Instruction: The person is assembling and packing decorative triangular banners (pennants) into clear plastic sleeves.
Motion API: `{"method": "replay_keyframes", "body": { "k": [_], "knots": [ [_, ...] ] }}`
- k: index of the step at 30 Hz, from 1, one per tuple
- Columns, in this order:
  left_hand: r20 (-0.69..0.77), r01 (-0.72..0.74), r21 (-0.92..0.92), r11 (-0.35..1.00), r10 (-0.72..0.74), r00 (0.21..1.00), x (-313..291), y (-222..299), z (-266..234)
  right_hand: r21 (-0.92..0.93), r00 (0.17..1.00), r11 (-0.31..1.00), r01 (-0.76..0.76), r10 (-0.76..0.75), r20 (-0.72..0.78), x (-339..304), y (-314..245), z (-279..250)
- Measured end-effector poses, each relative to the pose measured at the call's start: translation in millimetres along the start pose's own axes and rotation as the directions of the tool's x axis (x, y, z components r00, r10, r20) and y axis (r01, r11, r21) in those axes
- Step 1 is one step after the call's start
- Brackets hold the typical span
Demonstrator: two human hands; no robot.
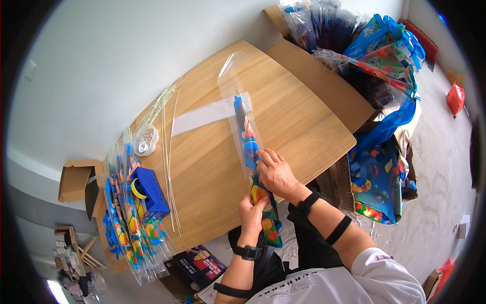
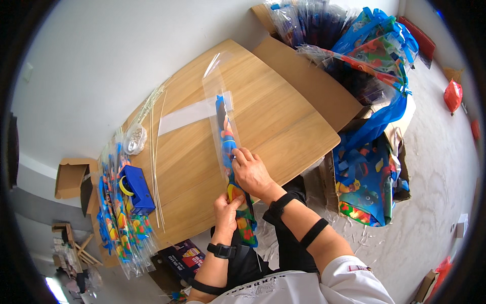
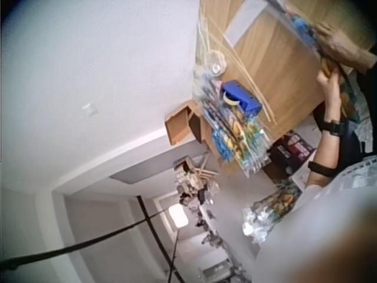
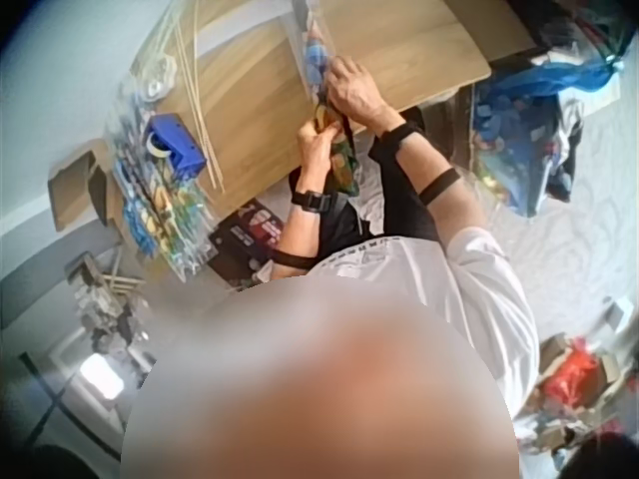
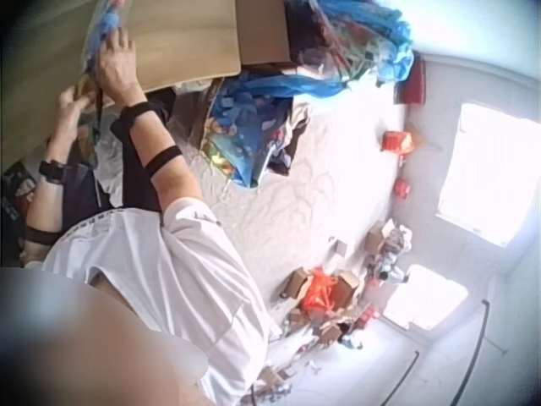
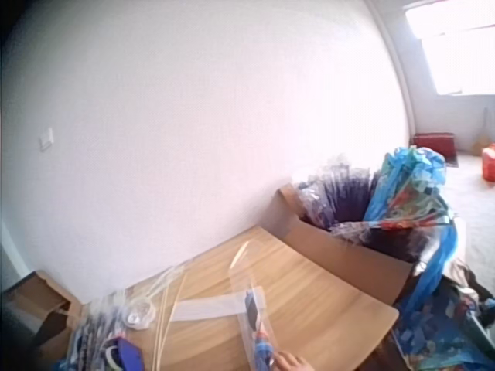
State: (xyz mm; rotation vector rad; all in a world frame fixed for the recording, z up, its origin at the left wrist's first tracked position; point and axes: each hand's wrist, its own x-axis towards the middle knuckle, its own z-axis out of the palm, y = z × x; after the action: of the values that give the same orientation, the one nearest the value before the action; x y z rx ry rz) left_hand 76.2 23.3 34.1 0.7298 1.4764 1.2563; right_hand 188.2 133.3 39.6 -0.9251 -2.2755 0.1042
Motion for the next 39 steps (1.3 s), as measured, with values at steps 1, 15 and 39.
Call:
{"method": "replay_keyframes", "body": {
  "k": [1,15,39],
  "knots": [
    [0.012,0.014,-0.056,0.998,-0.013,1.0,-1,0,0,0.011,0.999,0.999,-0.043,0.043,-0.014,1,0,3],
    [0.355,0.449,-0.197,0.872,-0.364,0.861,-123,-27,-31,0.18,0.974,0.964,-0.196,0.212,-0.078,12,-11,-3],
    [0.0,0.033,-0.001,0.999,-0.033,0.999,-82,-27,-38,0.17,0.997,0.985,-0.009,-0.004,0.081,-44,-42,-15]
  ]
}}
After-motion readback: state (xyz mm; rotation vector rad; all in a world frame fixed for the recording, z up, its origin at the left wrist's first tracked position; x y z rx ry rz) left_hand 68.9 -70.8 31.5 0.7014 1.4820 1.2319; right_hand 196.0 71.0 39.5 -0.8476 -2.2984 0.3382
